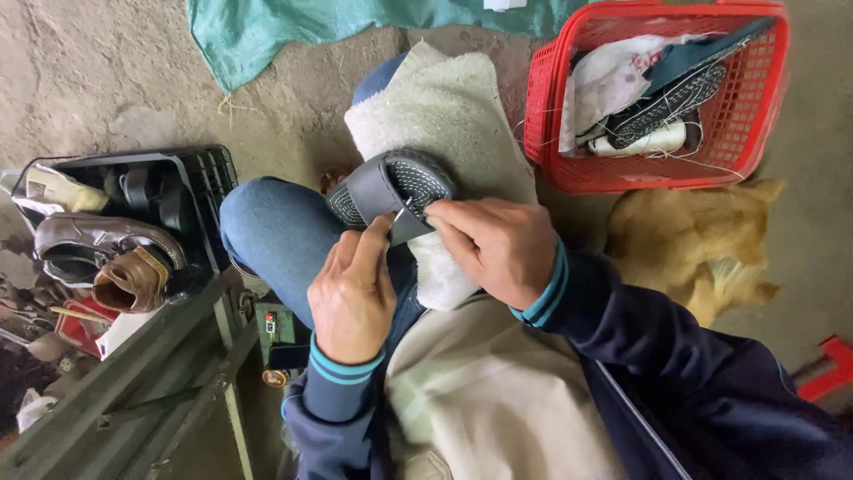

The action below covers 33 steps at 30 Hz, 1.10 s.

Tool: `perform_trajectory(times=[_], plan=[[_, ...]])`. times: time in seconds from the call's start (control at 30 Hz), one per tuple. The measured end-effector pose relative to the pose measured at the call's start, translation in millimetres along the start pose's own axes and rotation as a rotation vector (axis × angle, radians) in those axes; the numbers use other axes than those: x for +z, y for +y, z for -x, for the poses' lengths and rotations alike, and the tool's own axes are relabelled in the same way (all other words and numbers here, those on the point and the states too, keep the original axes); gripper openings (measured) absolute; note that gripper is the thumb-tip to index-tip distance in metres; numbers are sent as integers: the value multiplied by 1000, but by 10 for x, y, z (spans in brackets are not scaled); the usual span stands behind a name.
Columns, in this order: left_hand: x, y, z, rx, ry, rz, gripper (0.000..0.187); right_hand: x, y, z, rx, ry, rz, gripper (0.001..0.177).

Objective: A person is hand-sewing a strap onto a black sandal using a needle and thread.

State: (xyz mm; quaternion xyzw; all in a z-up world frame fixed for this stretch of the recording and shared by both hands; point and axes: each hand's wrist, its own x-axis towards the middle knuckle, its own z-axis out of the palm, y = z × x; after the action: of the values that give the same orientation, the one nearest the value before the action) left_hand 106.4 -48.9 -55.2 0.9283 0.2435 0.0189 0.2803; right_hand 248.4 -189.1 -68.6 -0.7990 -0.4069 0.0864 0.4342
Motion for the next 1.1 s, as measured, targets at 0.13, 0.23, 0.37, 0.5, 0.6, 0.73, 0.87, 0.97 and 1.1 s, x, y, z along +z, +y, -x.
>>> perform_trajectory(times=[0.13, 0.23, 0.37, 0.5, 0.6, 0.73, 0.87, 0.97, 1.1], plan=[[61, 18, -21, -37, 47, 19, 26, -61, 99, 45, -134, -55, 315, 15], [79, -28, -49, -62, 75, 180, 20, -90, 39, 32, -176, -89, 316, 19], [86, -23, -94, -11, 92, 289, 23, -83, 108, 49, -249, -100, 412, 16], [145, -76, -85, 21, 116, 291, 22, -109, 126, -42, -272, -82, 508, 5], [148, -106, -90, 41, 117, 296, 23, -210, 60, -248, -311, -56, 518, 8], [150, -117, -115, 67, 116, 396, 24, -94, 213, -279, -347, 23, 593, 6], [156, -115, -121, 50, 115, 507, 23, -77, 197, -187, -365, -10, 605, 10], [204, -127, -113, 40, 119, 555, 23, -125, 141, -108, -365, -61, 526, 14], [223, -112, -114, 16, 122, 555, 23, -322, -82, -182, -242, -229, 83, 13]])
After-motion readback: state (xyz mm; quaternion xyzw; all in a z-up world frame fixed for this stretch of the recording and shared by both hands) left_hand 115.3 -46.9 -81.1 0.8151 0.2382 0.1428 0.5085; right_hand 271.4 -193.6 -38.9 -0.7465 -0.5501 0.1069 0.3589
